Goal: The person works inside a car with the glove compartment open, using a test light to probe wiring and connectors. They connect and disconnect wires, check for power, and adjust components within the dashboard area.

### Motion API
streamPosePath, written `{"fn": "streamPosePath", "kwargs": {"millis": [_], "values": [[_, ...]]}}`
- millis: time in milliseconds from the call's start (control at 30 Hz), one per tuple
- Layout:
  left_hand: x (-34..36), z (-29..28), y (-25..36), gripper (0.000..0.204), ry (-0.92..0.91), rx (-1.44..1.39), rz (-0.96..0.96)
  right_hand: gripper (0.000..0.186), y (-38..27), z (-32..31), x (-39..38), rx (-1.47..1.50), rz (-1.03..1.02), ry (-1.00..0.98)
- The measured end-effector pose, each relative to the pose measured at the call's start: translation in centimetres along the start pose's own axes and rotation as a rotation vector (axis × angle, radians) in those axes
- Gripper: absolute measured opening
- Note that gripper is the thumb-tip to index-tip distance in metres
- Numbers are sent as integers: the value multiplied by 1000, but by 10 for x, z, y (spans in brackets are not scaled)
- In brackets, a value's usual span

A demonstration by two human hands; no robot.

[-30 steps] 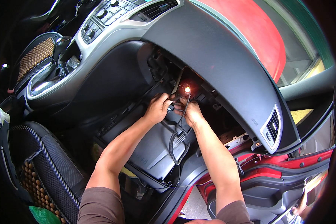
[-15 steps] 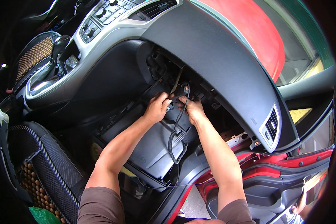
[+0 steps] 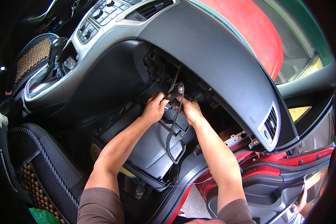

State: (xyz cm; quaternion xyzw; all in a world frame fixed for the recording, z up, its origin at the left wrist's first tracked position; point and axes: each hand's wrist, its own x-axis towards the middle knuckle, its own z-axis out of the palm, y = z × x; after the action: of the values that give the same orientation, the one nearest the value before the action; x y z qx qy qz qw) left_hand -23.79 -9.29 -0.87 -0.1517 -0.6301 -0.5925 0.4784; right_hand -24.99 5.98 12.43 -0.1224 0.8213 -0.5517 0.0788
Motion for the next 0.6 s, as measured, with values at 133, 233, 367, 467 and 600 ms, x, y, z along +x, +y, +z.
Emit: {"fn": "streamPosePath", "kwargs": {"millis": [133,233,367,467,600], "values": [[0,0,1,13,6,1,6,35,5,2,-6,44,-8,-27],[0,-1,2,14,3,5,17,35,11,1,-11,84,-1,-21],[0,-2,2,15,-6,19,3,39,10,1,-18,119,-33,14],[0,-2,1,15,-21,25,-4,43,5,2,-23,55,-39,48],[-1,-2,2,14,-8,-1,-16,47,2,1,-30,-20,-53,26]]}}
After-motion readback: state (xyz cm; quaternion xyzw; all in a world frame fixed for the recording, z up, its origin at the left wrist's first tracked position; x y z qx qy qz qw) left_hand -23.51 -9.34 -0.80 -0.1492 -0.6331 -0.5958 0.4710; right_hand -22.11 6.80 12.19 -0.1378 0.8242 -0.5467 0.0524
